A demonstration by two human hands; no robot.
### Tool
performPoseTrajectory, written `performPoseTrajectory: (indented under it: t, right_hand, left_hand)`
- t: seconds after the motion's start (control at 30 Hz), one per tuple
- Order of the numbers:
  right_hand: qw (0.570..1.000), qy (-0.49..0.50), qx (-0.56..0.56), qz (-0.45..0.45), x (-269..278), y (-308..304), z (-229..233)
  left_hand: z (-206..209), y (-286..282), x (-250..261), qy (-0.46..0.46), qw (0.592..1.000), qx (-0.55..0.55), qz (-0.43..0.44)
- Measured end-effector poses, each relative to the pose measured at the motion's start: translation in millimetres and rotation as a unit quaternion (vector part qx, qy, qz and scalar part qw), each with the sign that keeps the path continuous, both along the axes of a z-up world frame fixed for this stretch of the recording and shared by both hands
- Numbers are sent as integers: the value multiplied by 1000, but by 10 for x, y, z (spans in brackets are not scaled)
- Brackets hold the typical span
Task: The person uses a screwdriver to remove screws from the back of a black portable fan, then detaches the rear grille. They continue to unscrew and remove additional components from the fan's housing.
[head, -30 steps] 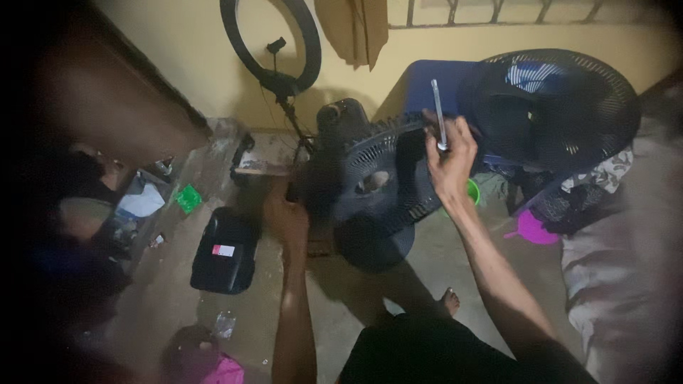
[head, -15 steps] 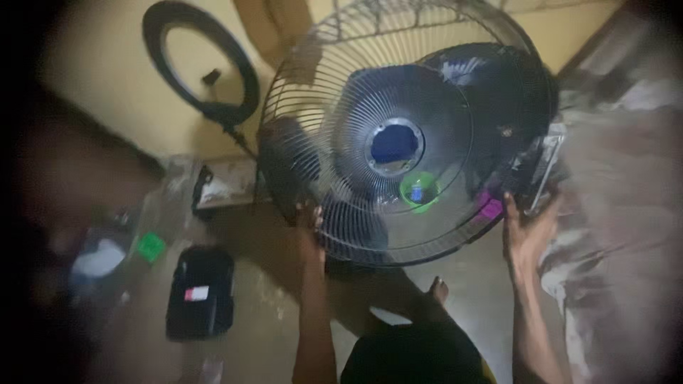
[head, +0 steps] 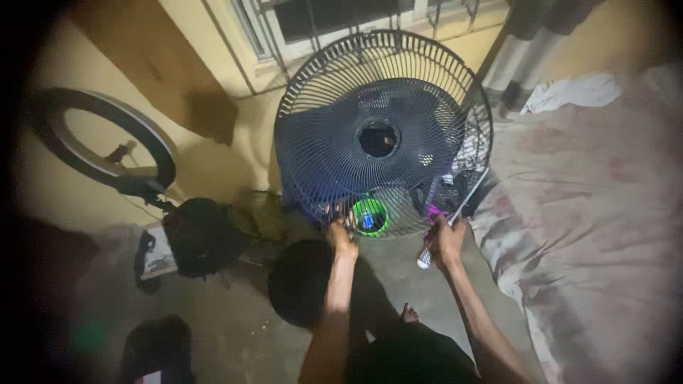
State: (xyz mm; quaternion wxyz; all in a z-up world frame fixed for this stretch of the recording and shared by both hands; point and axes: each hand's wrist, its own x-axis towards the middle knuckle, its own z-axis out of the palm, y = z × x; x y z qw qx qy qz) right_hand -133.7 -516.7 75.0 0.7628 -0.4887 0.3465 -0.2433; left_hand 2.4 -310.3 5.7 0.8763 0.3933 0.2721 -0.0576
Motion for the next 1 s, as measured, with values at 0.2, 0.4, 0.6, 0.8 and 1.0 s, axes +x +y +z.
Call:
performPoseTrajectory:
  t: [0.2,0.4,0.6,0.8,1.0]
  right_hand:
    - [995,-51,80,13,647,-788,-761]
    - [991,-45,123,-32,1090,-1178,-1256]
    - [991,-12,112,-71,1336,-1226,-1348]
    - [995,-48,72,-43,1539,-1230,-1408]
    - [994,-42,91,-49,1801,-1155,-1515]
  left_hand:
    - [-511,-459,486,-11,986,-26,-165]
    - [-537,-790,1001,26,948,-4,-316]
    - [-494,-863,1378,30,929,-36,-368]
    - [-615,-973,1699,66,905,-115,-404]
    - [-739,-761,1883,-500,644,404,-415]
